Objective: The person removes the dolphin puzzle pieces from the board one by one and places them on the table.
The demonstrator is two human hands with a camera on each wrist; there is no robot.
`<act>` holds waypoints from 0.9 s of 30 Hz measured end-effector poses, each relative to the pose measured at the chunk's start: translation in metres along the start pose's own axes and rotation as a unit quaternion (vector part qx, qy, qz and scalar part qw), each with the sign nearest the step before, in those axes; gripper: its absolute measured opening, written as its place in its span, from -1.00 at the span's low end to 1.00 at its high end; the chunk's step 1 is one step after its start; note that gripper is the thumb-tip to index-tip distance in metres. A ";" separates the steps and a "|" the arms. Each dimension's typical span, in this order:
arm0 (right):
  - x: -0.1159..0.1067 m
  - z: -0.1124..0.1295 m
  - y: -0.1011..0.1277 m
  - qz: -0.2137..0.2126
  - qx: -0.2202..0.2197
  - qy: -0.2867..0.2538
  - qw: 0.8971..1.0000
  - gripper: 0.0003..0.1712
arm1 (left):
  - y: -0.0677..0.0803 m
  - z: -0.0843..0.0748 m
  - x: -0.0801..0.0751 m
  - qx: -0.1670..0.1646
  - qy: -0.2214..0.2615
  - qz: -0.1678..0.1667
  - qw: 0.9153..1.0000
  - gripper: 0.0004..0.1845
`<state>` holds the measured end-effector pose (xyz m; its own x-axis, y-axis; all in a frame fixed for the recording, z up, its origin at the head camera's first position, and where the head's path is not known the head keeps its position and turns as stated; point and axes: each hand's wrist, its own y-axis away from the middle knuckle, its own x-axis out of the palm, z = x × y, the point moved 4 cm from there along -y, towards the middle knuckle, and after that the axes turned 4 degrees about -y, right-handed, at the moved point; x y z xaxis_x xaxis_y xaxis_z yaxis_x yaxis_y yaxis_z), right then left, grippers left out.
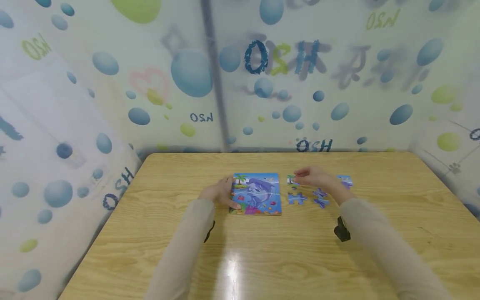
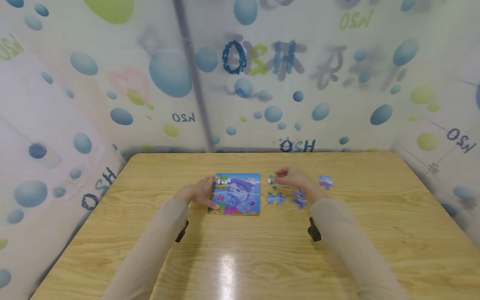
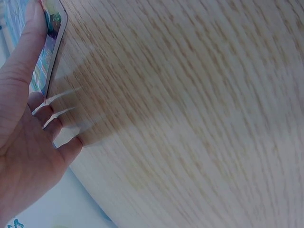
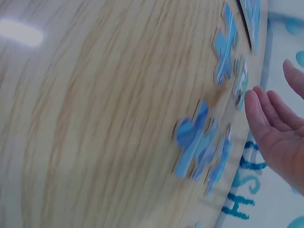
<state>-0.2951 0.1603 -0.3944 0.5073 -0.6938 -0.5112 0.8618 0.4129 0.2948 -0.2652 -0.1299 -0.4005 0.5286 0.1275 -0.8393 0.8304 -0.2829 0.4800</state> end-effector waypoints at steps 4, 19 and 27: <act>0.013 0.013 -0.008 0.022 -0.026 0.009 0.999 -0.35 | -0.001 0.000 0.000 0.000 0.002 -0.003 1.000 0.18; 0.059 0.043 -0.034 0.035 -0.062 0.155 0.985 -0.31 | -0.002 0.000 0.001 -0.001 -0.006 -0.001 1.000 0.18; 0.065 0.051 -0.031 0.029 -0.064 0.177 0.982 -0.37 | -0.002 0.000 0.000 -0.004 -0.002 -0.002 1.000 0.18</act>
<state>-0.2889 0.0725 -0.3952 0.5018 -0.4277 -0.7518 0.8122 0.5319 0.2396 -0.2665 -0.1296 -0.4014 0.5244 0.1241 -0.8424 0.8340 -0.2746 0.4787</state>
